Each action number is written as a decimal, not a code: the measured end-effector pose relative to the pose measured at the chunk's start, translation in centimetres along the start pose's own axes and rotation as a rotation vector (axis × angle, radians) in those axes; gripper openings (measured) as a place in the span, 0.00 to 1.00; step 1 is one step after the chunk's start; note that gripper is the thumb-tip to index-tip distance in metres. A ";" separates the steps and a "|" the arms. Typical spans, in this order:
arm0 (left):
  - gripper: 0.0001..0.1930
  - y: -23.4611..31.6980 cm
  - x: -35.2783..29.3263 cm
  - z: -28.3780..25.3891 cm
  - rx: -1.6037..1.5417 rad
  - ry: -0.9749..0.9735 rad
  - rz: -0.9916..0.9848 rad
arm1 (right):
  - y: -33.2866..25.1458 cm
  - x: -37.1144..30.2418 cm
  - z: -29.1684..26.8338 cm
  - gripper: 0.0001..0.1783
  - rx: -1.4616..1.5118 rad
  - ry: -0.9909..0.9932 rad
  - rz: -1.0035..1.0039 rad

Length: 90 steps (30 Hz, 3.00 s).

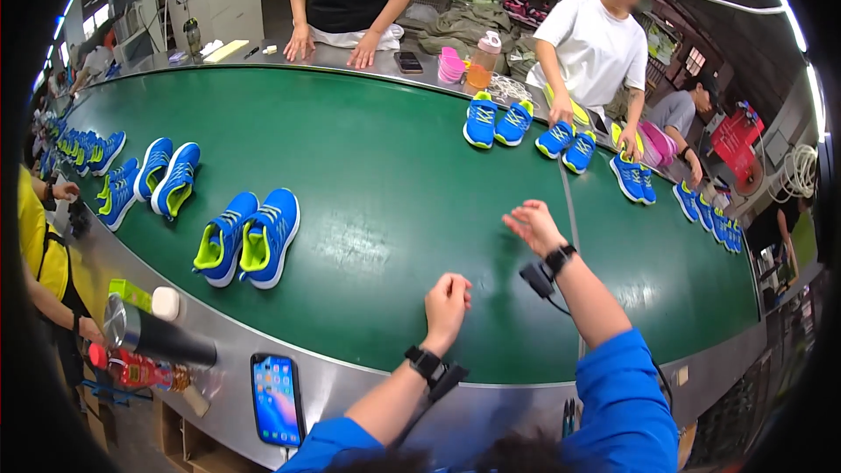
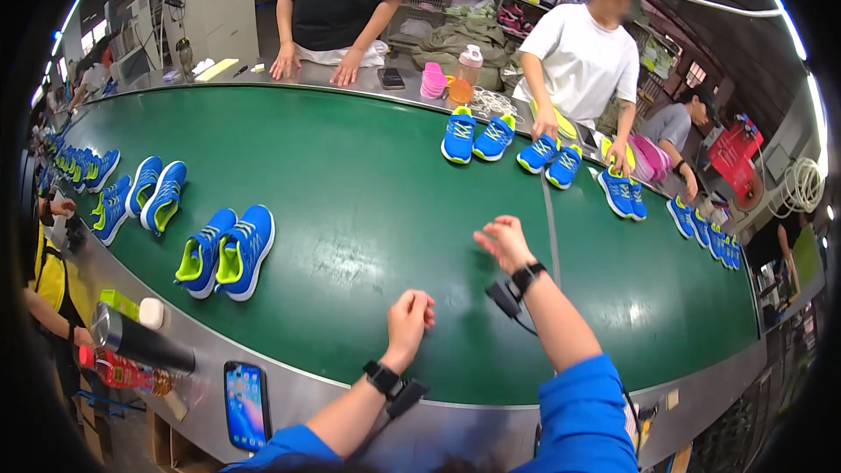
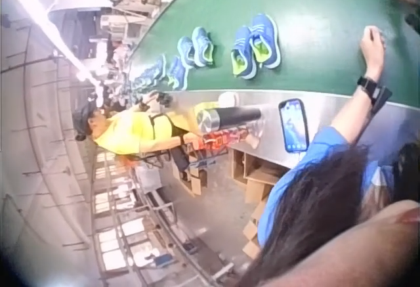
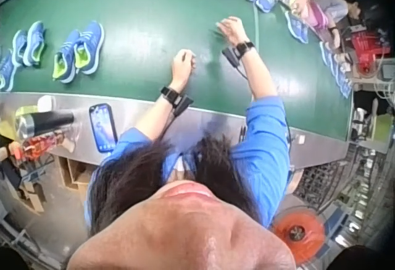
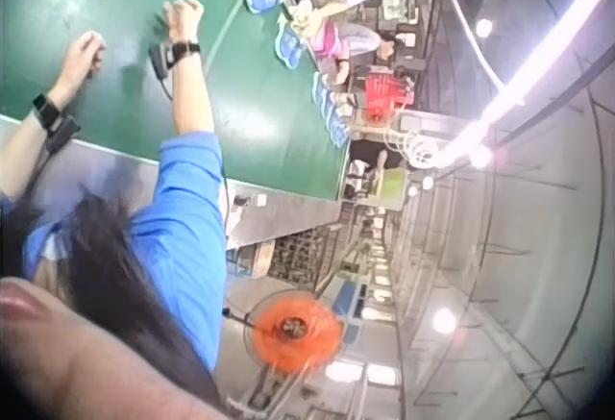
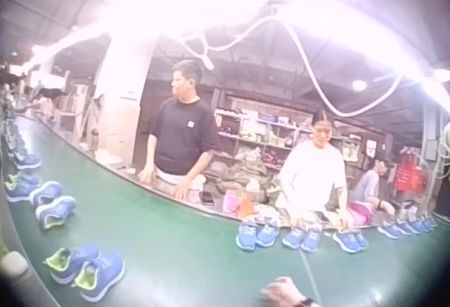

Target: Inspecting pairs of sneakers on a factory conveyor belt and organizing them.

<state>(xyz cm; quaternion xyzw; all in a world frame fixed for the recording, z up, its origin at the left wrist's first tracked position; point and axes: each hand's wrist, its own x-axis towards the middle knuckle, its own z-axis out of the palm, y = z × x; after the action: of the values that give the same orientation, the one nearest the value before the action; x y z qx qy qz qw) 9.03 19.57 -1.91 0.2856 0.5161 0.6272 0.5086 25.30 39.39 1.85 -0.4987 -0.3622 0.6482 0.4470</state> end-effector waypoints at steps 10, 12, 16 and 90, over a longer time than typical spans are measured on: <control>0.10 -1.2 -0.5 0.7 0.214 -0.071 -0.154 | -0.7 24.1 8.2 0.42 0.116 0.130 -0.245; 0.09 -0.1 -0.5 0.9 0.245 -0.080 -0.140 | -1.4 24.6 8.1 0.47 -0.002 0.153 -0.229; 0.09 -1.3 0.3 0.8 0.299 -0.063 -0.125 | -1.6 24.0 8.8 0.40 0.074 0.175 -0.154; 0.38 3.7 -30.5 -4.1 1.333 -0.064 0.530 | 6.7 -42.8 -10.5 0.40 -1.396 0.000 -0.772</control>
<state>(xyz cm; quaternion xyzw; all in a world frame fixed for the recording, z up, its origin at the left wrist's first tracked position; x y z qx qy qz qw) 13.84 -10.14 5.37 0.6694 0.6874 0.2725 0.0717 38.38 -2.89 6.99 -0.5028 -0.8318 0.0710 0.2242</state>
